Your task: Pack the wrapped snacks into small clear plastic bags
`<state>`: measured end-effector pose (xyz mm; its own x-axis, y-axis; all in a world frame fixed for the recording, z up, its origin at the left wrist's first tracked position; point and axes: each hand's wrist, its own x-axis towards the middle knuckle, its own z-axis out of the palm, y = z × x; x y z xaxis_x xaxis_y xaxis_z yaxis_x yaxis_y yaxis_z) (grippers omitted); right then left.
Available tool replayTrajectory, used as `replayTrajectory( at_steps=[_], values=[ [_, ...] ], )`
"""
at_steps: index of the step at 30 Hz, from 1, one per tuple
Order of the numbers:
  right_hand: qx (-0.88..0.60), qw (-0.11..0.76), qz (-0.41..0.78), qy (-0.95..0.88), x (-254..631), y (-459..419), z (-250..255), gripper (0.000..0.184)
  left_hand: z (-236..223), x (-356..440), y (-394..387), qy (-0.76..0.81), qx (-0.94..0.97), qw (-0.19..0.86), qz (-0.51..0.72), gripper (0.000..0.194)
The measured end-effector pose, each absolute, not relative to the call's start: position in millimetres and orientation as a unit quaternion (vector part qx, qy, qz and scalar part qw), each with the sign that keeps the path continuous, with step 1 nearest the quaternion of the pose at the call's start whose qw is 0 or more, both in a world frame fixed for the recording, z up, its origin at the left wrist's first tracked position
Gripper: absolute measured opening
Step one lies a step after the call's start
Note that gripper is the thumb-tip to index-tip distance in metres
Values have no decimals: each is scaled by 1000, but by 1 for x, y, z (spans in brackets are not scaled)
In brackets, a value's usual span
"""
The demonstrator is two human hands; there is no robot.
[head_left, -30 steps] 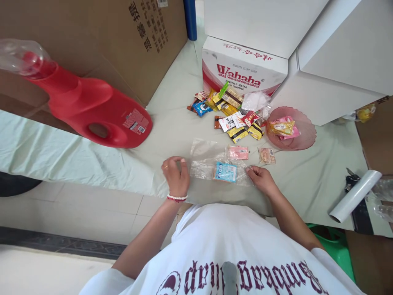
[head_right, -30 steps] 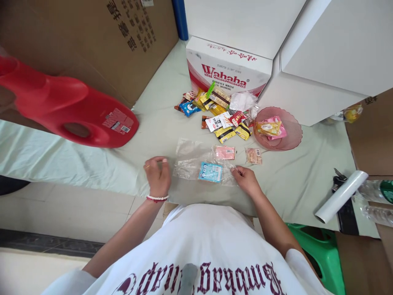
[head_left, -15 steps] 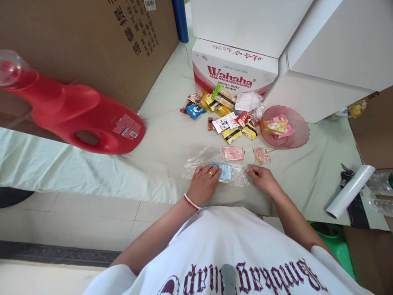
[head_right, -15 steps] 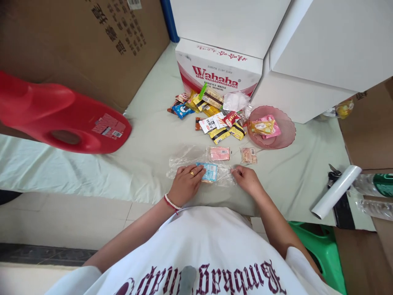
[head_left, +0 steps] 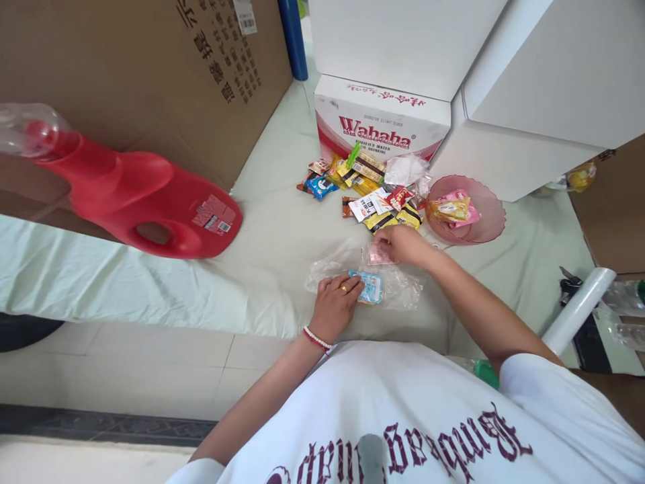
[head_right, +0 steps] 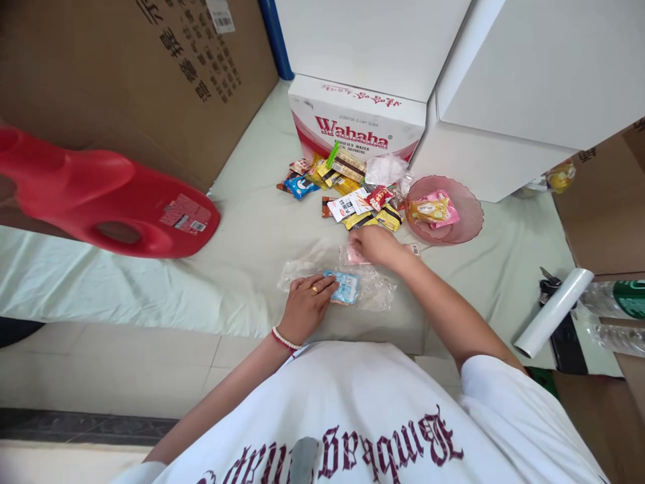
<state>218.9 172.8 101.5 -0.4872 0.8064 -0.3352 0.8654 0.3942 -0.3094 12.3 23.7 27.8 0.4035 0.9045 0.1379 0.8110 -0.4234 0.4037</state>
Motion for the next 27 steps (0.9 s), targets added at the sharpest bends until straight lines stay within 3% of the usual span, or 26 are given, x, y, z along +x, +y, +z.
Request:
replayTrajectory(
  at_steps=[4,7,9,13,19,24,27],
  values=[
    [494,46,-211,842,235,196,117,23,25,11,27,516,822,156,182,33],
    [473,5,-226,851,222,194,110,46,27,10,30,509,824,167,182,33],
    [463,39,-241,852,211,188,99,57,28,8,30,506,826,172,179,33],
    [453,97,-281,840,208,185,82,20,28,6,30,500,828,179,178,32],
    [276,-93,-425,857,220,177,83,10,29,10,29,514,824,154,184,29],
    [242,-128,-417,866,215,126,82,6,37,17,21,577,789,101,183,24],
    [262,-161,-359,881,212,84,64,13,33,18,17,587,782,106,181,21]
  ],
)
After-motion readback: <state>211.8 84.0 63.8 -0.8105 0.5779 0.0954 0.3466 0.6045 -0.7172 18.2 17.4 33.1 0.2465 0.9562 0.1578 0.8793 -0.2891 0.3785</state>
